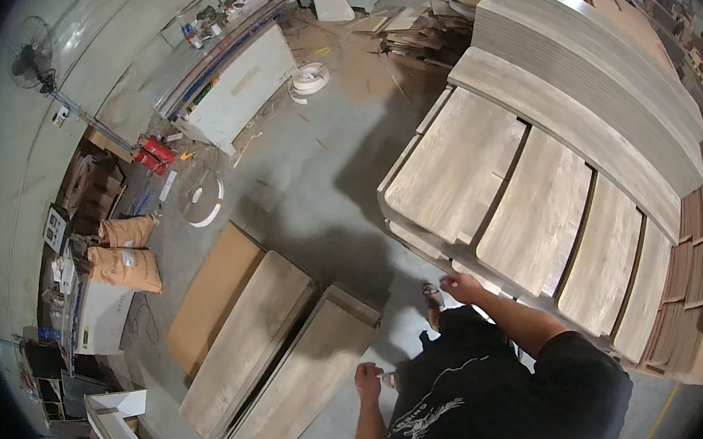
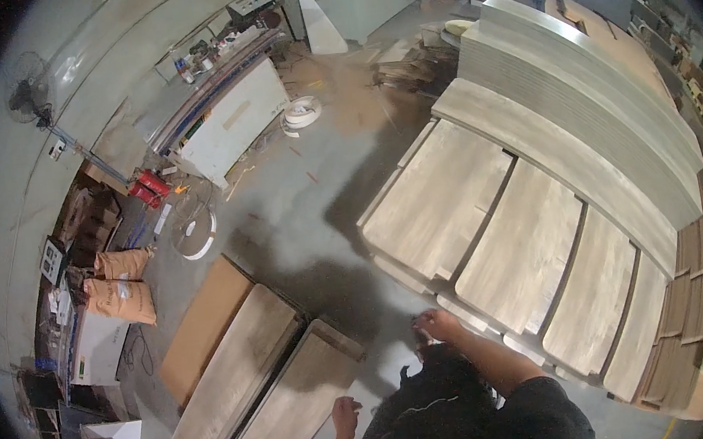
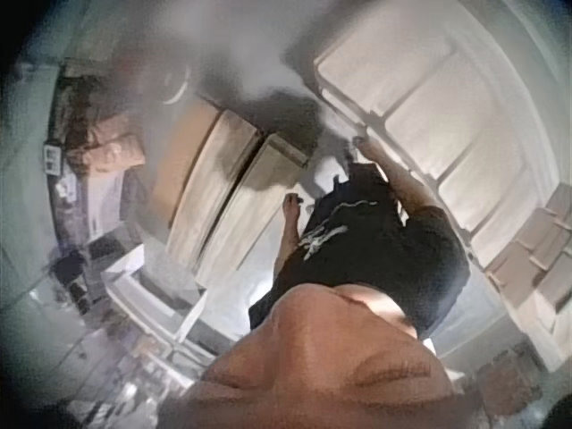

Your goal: The recorder moves wooden panels from a workbench to stacks, then uses a hand tool to scrape or clean the panel edges before processing them further at a machine workstation.

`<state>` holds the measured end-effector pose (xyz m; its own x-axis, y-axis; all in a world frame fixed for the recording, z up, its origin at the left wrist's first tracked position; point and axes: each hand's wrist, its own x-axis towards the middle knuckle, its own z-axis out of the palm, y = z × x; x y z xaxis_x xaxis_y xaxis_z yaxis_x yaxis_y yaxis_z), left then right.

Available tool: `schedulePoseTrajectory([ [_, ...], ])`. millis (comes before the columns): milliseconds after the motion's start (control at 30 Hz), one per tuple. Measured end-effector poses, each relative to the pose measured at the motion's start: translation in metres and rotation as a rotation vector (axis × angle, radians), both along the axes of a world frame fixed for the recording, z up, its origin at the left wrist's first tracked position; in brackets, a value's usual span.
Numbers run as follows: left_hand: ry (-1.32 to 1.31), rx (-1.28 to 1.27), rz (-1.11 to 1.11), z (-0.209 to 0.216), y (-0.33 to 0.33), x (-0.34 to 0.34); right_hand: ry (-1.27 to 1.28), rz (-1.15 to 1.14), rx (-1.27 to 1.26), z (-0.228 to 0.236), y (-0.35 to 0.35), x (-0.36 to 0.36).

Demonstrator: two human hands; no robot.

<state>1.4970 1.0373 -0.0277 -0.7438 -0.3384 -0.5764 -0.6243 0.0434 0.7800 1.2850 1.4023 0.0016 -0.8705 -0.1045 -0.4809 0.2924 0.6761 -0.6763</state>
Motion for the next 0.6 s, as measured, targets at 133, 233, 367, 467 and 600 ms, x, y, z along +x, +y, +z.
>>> schedulePoseTrajectory([
  [133, -0.129, -0.012, -0.089, 0.000, 0.027, -0.076, 0.121, -0.189, -0.284, 0.035, -0.020, -0.104],
  [233, 0.090, -0.593, -0.542, -0.010, 0.023, -0.101, 0.201, -0.209, -0.427, 0.055, -0.049, -0.167],
  [367, -0.083, -0.375, -0.434, 0.000, 0.018, -0.162, 0.317, -0.294, -0.535, 0.017, -0.051, -0.230],
  [467, -0.146, -0.258, -0.207, -0.019, -0.007, -0.176, 0.147, -0.307, -0.552, 0.056, -0.073, -0.266],
  [600, -0.328, -0.198, -0.290, -0.040, -0.039, -0.234, 0.207, -0.426, -0.538, 0.059, -0.056, -0.315],
])
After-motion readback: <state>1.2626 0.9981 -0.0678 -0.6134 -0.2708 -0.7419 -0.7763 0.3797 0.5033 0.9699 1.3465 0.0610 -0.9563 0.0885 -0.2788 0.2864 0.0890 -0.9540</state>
